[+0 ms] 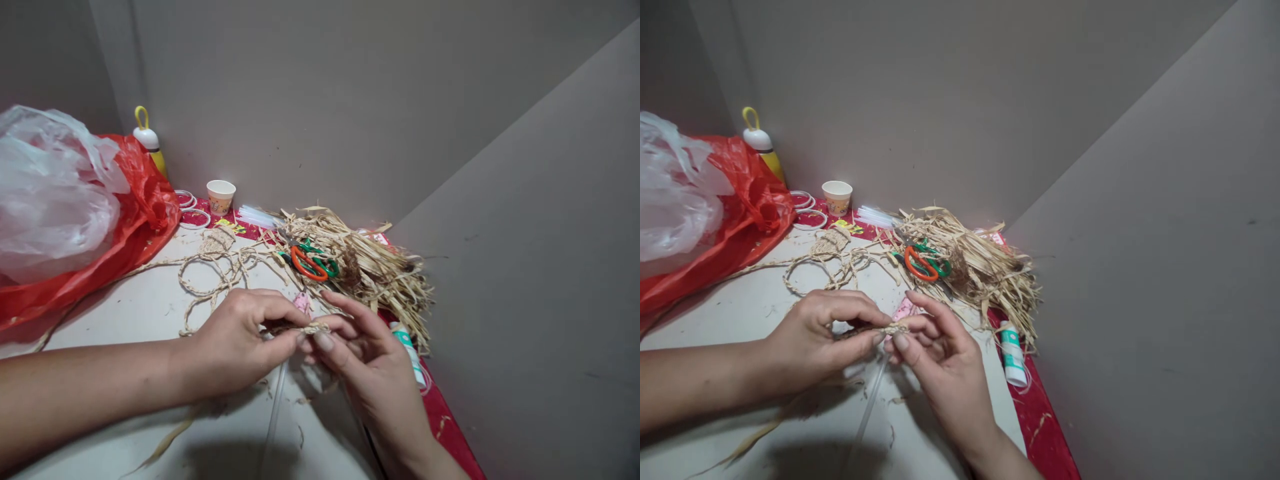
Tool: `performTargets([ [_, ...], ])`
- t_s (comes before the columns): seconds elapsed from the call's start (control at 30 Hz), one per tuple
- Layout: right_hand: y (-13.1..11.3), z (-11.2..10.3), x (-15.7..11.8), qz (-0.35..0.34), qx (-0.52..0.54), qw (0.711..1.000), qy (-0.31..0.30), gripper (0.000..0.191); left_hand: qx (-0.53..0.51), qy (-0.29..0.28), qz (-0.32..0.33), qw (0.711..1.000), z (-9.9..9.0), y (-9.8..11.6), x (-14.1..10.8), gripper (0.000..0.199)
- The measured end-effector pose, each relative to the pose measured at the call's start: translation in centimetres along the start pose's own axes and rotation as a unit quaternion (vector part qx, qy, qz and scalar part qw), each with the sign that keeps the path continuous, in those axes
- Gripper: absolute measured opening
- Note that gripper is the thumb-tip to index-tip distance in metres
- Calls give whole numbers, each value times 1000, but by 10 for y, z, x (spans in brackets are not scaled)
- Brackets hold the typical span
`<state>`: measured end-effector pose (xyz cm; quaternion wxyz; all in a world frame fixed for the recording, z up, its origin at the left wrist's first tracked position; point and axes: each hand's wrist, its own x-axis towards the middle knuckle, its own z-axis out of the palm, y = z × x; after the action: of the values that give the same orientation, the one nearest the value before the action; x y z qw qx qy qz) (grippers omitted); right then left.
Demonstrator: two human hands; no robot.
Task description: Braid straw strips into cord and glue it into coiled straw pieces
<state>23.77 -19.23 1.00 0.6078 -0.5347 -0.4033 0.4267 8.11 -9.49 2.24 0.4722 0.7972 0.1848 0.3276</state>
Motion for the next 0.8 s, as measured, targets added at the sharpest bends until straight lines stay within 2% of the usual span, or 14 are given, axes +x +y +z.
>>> performTargets([
  [0.13, -4, -12, 3, 16, -31, 999, -37, 27, -48, -13, -38, 998, -1, 2, 1, 15],
  [0.23, -3, -16, 3, 20, 6, 999, -50, 23, -75, -9, -64, 995, -1, 3, 2, 14],
  [0.33, -2, -17, 2, 3, 43, 996, -75, 30, -101, -10, -82, 991, -1, 4, 3, 14],
  [0.5, 1, -17, 2, -20, -33, 998, -41, 14, -117, -26, -97, 988, -1, 5, 2, 15],
  [0.6, 3, -14, 2, -12, -44, 998, -32, 8, -95, -24, -83, 992, -1, 4, 0, 18],
  [0.8, 5, -11, 2, 22, -20, 999, -45, 5, -22, -32, 11, 999, 0, 1, -3, 24],
])
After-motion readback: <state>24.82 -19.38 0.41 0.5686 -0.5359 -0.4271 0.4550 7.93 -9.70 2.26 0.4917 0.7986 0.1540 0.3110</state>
